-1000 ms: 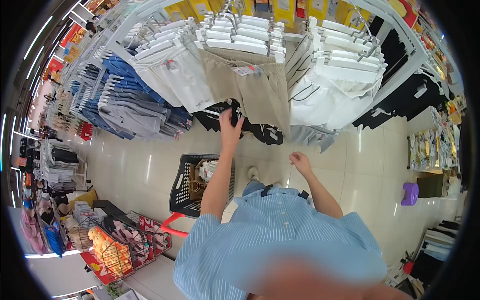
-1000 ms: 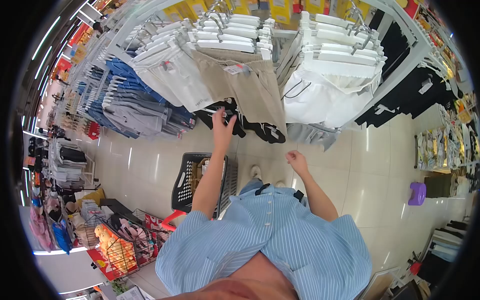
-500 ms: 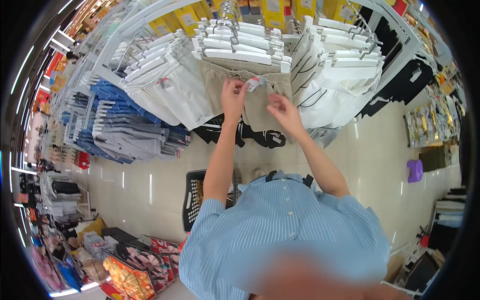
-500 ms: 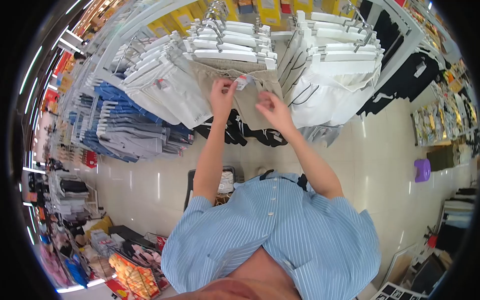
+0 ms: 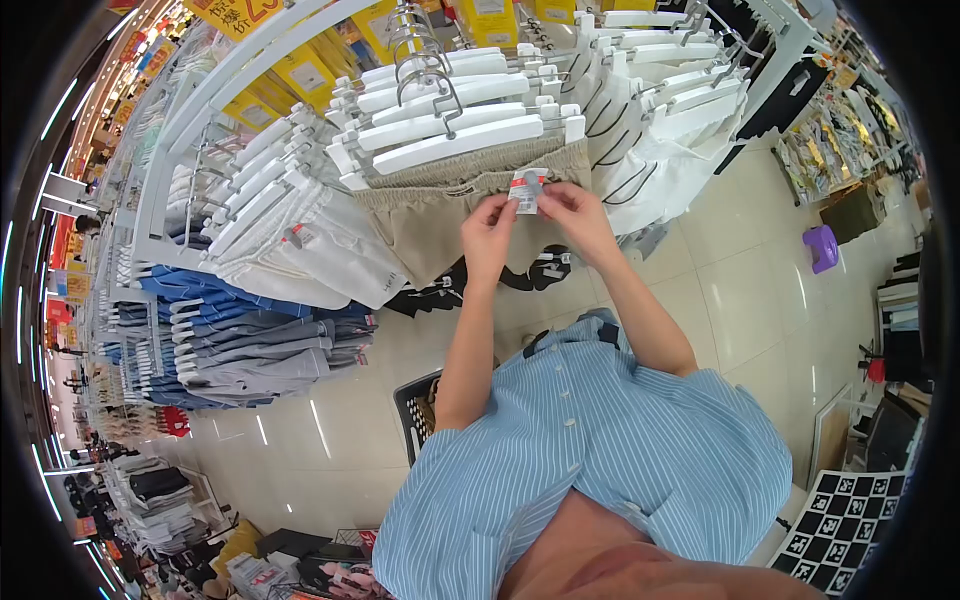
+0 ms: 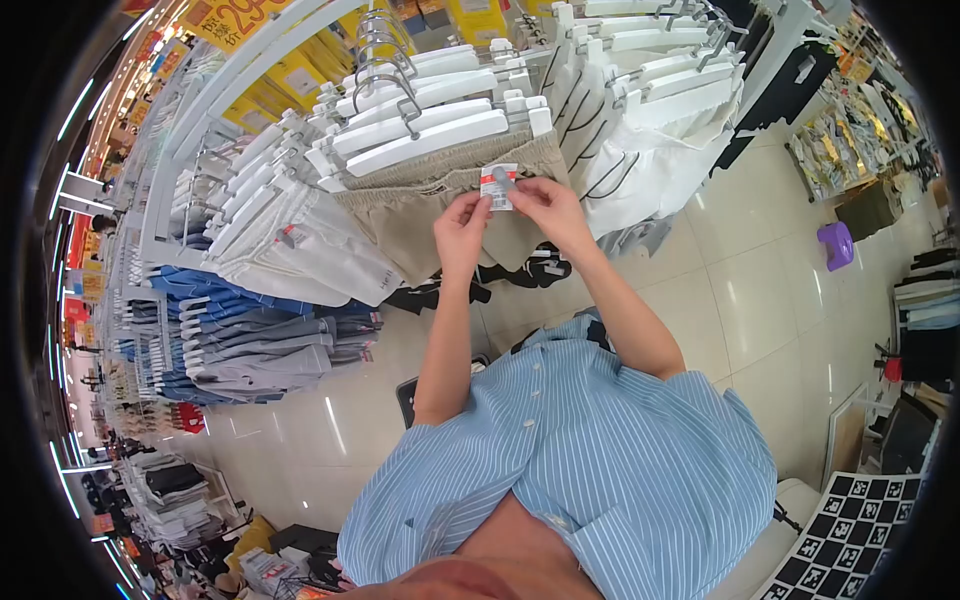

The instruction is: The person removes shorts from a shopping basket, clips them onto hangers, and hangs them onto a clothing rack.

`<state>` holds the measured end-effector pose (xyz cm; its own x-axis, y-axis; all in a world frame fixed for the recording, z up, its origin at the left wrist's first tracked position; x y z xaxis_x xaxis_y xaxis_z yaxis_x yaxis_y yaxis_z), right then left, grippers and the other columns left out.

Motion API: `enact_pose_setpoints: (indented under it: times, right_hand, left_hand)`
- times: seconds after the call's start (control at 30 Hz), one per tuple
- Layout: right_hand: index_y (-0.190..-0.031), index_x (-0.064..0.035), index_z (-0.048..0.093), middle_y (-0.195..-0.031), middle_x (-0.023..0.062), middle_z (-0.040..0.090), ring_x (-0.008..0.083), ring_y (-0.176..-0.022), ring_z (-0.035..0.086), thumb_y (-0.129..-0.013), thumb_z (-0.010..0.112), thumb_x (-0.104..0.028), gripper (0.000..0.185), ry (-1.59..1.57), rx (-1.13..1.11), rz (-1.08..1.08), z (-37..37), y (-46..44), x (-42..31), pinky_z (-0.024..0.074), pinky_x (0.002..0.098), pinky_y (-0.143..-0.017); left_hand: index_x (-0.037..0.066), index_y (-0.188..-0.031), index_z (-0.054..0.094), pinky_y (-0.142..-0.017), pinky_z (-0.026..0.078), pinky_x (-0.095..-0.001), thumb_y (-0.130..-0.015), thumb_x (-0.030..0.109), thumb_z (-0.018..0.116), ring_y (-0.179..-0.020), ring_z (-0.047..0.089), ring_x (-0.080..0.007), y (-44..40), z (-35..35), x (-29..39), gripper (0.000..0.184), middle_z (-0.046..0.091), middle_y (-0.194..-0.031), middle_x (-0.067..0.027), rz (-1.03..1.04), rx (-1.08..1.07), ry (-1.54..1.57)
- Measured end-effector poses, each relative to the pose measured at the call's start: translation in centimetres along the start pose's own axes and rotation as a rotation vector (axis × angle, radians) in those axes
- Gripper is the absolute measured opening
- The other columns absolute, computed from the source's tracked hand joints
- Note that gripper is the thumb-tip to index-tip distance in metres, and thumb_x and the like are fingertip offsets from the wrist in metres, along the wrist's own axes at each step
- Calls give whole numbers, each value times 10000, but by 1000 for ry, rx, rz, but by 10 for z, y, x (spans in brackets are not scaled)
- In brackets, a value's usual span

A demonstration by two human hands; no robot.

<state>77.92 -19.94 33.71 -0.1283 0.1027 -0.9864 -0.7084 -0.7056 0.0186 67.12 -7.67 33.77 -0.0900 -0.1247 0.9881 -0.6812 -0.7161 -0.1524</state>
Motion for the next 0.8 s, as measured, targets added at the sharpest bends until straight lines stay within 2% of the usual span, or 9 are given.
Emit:
enact_pose_setpoints:
  times: [0.23, 0.33, 0.43, 0.5, 0.53, 0.6, 0.67, 0.77, 0.8]
  right_hand:
    - [-1039, 23, 622, -835, 23, 626, 84, -780, 594, -885, 646, -142, 227, 160, -37, -100, -9, -11, 3, 453, 222, -703]
    - [-1040, 17, 625, -802, 14, 621, 78, -730, 581, -888, 636, -130, 212, 212, -71, -79, -10, -14, -2, 442, 223, -665]
    - [-1041, 16, 626, -778, 14, 622, 77, -681, 573, -887, 638, -129, 212, 303, -56, -65, -15, -12, -8, 443, 232, -637]
    - [-1037, 13, 628, -770, 15, 628, 77, -654, 571, -883, 643, -130, 211, 366, -62, -61, -25, -11, -8, 444, 236, -616]
    - [-1045, 15, 627, -781, 23, 635, 80, -662, 581, -879, 648, -137, 226, 448, -96, -70, -29, -14, -15, 449, 239, -615]
    - [-1060, 19, 624, -802, 40, 650, 85, -676, 601, -870, 659, -151, 257, 596, -170, -50, -34, -3, -31, 459, 244, -614]
    - [-1100, 28, 611, -856, 72, 665, 108, -722, 641, -856, 671, -175, 323, 654, -112, 137, -41, 5, -60, 481, 253, -627]
    - [-1131, 24, 606, -875, 84, 669, 116, -747, 645, -867, 658, -201, 350, 469, 379, -345, -43, 0, -65, 481, 241, -657]
    - [-1120, 20, 611, -866, 77, 668, 107, -747, 630, -874, 652, -202, 334, 569, 418, -486, -37, -5, -63, 474, 239, -661]
  left_hand:
    - [-13, -881, 680, -602, 456, -243, -839, 105, 687, -644, 573, -106, -6, 15, -8, 126, 639, -760, -48, 33, -33, -62]
    - [5, -886, 680, -598, 479, -295, -826, 125, 697, -656, 603, -185, -5, 15, -1, 135, 648, -786, -86, 201, -99, -508]
    - [-10, -918, 676, -548, 451, -253, -823, 133, 706, -633, 582, -177, 17, 1, 16, 175, 656, -834, -97, 385, 172, -454]
    - [19, -1015, 638, -712, 469, -354, -770, 129, 761, -835, 561, -231, 30, -37, 17, 295, 608, -966, -108, 459, 510, -597]
    - [0, -1032, 632, -888, 428, -385, -776, 135, 753, -947, 583, -308, 28, -56, 14, 314, 650, -982, -113, 464, 757, -656]
    - [-7, -1082, 606, -949, 381, -371, -787, 136, 744, -976, 568, -293, 15, -93, 31, 355, 638, -998, -117, 493, 980, -484]
    - [-17, -1085, 590, -909, 402, -346, -793, 152, 745, -958, 567, -251, -2, -117, 33, 371, 627, -990, -115, 443, 773, -351]
    - [-28, -1068, 573, -820, 428, -292, -813, 156, 734, -906, 560, -171, -30, -151, 3, 353, 618, -962, -83, 232, 498, -195]
    - [-30, -1058, 569, -786, 436, -271, -821, 154, 728, -884, 557, -142, -31, -159, -10, 340, 616, -950, -68, 135, 408, -153]
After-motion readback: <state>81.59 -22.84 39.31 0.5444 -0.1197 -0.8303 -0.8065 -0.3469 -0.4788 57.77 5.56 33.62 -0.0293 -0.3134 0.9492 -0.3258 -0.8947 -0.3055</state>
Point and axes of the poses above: each hand's wrist, its own y-axis away from the middle knuckle, its own z-axis out of the palm, x = y × z, the point moved 2 cm from there along -y, towards the middle knuckle
